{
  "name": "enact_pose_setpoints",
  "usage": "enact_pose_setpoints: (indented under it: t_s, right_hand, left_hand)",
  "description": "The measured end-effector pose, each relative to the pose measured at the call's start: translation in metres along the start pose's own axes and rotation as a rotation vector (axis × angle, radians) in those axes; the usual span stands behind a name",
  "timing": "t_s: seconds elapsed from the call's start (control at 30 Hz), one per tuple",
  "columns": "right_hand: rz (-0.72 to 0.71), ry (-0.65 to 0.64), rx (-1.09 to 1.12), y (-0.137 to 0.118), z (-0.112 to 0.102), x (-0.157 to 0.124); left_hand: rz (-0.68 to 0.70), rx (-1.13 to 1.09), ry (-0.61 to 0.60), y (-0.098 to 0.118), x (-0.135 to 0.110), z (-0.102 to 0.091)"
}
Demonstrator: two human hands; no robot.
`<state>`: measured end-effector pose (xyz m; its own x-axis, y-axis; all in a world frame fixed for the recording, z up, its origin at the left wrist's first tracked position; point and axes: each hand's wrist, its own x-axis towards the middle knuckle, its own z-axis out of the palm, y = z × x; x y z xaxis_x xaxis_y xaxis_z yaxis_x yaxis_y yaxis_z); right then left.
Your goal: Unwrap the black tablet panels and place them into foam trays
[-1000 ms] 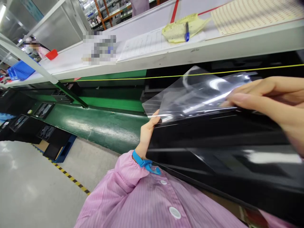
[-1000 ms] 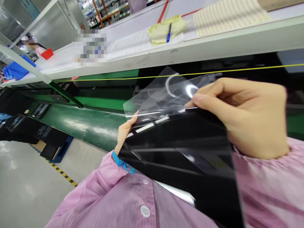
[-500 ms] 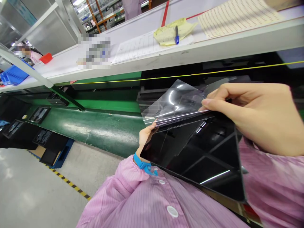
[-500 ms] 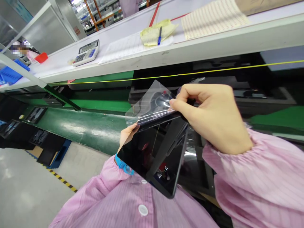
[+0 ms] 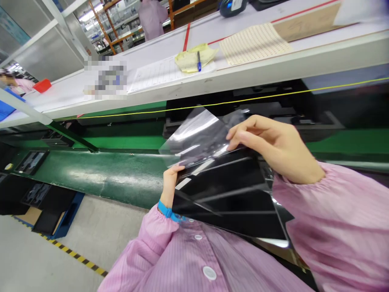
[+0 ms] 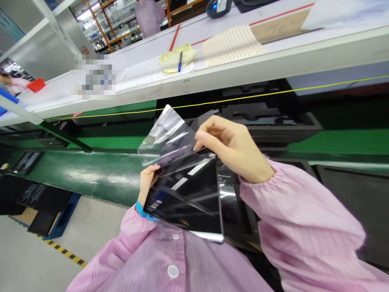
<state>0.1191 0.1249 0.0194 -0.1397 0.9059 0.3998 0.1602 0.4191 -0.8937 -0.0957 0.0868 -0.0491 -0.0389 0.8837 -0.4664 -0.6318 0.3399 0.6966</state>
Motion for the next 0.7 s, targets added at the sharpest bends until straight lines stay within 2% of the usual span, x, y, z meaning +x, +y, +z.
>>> enact_pose_setpoints:
  t_s: [0.07,0.13,0.2,0.3,0.4,0.47,0.57,0.7]
  right_hand:
    - [0.053,0.096,0.188,0.032,-0.013,-0.009]
    - [0.146,0.184,0.181,0.063,-0.024,-0.025]
    - [0.252,0.104,0.119,0.083,-0.031,-0.047]
    - [0.326,-0.014,0.008,0.084,-0.041,-0.079]
    - [0.340,-0.001,-0.162,0.070,-0.055,-0.095]
    - [0.350,0.040,-0.346,0.063,-0.058,-0.099]
    - [0.407,0.049,-0.709,0.065,-0.036,-0.104]
    - [0.617,-0.044,-1.134,0.085,0.036,-0.113]
  left_hand:
    - [-0.026,0.003,-0.088,0.004,-0.003,0.001]
    - [-0.035,0.002,-0.176,0.003,-0.004,0.006]
    - [-0.041,0.016,-0.253,-0.004,-0.003,0.012]
    - [-0.056,0.041,-0.371,-0.027,0.008,0.024]
    - [-0.106,0.046,-0.451,-0.061,0.023,0.033]
    - [-0.121,0.060,-0.431,-0.083,0.032,0.036]
    - [-0.139,0.090,-0.396,-0.110,0.039,0.038]
    - [-0.287,0.100,-0.458,-0.135,0.041,0.033]
